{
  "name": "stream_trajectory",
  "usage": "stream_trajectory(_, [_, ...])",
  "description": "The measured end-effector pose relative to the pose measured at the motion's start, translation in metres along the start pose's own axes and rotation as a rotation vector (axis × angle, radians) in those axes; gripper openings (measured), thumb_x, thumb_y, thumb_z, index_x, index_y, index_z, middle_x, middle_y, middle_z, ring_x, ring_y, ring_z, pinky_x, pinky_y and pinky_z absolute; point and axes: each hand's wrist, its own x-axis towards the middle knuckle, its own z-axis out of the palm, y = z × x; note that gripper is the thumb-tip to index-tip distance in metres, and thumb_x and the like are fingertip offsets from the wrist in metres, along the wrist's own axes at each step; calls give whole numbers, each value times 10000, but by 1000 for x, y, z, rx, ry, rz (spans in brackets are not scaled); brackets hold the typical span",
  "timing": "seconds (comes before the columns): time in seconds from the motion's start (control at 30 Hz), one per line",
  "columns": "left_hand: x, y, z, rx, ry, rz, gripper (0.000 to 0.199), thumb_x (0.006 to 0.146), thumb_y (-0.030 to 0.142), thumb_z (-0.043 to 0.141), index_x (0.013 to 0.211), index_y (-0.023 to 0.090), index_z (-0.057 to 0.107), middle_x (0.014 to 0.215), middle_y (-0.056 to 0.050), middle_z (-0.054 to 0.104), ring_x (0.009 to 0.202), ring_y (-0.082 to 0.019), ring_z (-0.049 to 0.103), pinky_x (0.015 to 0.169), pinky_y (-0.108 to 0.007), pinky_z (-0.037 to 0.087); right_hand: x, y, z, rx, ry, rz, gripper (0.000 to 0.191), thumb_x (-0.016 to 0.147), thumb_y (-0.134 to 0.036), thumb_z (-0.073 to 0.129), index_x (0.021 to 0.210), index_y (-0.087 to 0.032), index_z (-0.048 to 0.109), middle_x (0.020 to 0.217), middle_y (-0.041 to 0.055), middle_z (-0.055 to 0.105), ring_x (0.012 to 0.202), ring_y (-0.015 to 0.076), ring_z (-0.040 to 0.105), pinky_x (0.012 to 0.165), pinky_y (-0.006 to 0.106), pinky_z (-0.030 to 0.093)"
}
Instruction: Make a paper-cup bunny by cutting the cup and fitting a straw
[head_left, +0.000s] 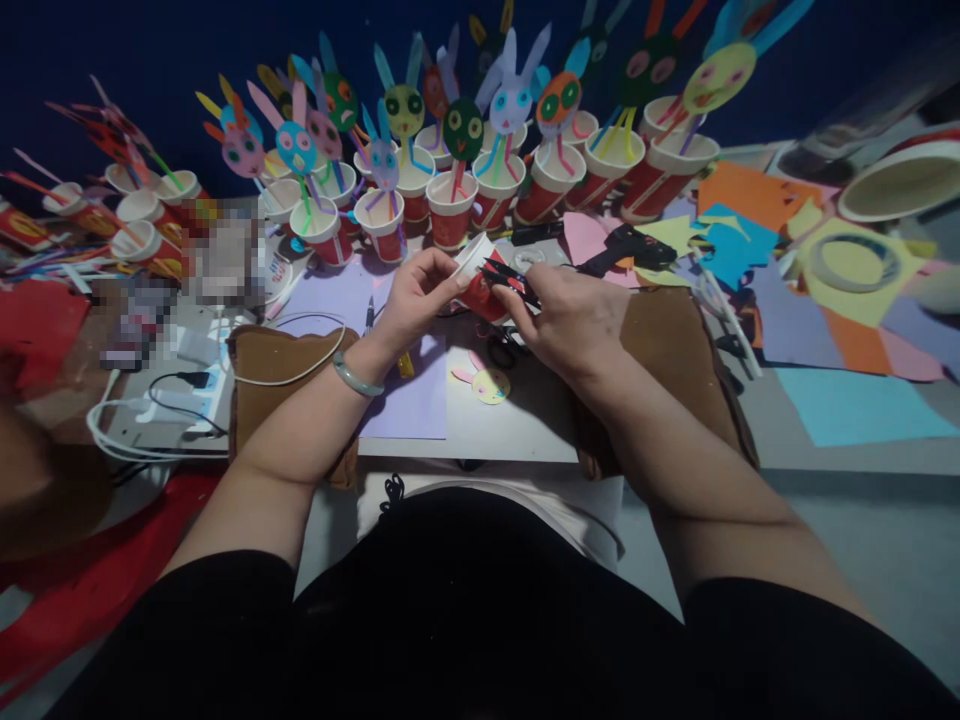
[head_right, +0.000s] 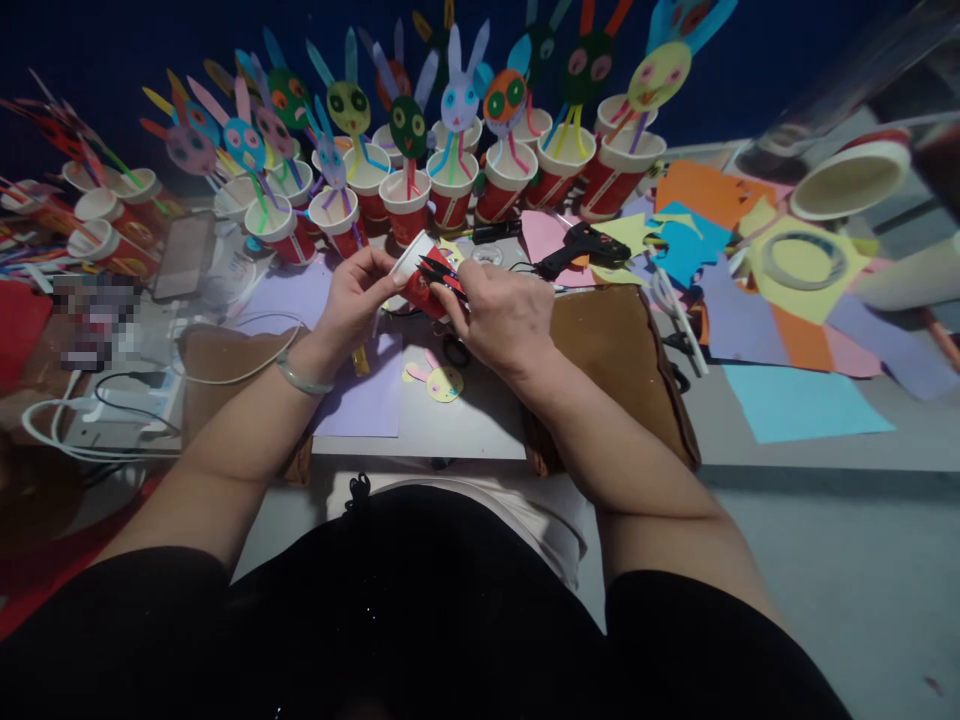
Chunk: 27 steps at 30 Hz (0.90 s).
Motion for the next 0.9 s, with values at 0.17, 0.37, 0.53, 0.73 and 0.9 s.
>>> stream_trajectory(0.17, [-1, 1, 1, -31, -16, -9, 535, 742, 681, 896, 811, 207, 657, 765, 30, 626, 638, -70, 558, 594, -233, 483, 0, -1, -1, 6, -12, -4, 552, 1066, -657, 422, 948, -191, 694, 853, 155, 732, 797, 266, 634, 664, 366, 286])
stream_trajectory(0.37, [-2, 6, -2, -33, -84, -29, 511, 762, 680, 882, 809, 213, 682, 748, 20, 663, 637, -90, 595, 601, -262, 509, -1, -1, -1, -22, -5, -28, 588, 1078, -663, 372, 942, -188, 692, 840, 158, 726, 785, 274, 636, 658, 365, 290])
stream_trajectory(0.53, [-1, 10, -5, -27, -112, -38, 487, 771, 659, 887, 812, 214, 695, 749, 13, 673, 649, -99, 616, 615, -281, 520, -3, 0, -1, -50, 11, -59, 556, 1083, -638, 389, 950, -195, 699, 835, 145, 729, 754, 250, 614, 648, 358, 269])
stream_trajectory(0.73, [-1, 13, -6, -28, -132, -41, 475, 777, 642, 891, 807, 209, 699, 749, 9, 671, 668, -101, 624, 660, -287, 540, -3, -1, -3, -45, -7, -59, 568, 1088, -638, 375, 925, -196, 692, 826, 140, 713, 729, 235, 581, 652, 365, 245])
stream_trajectory(0.9, [-1, 19, -5, -28, -141, -37, 484, 762, 655, 896, 782, 211, 703, 751, 11, 684, 667, -98, 621, 662, -276, 549, -2, -3, -6, -35, -23, -45, 587, 1078, -670, 368, 887, -209, 676, 804, 136, 693, 722, 237, 571, 651, 371, 248])
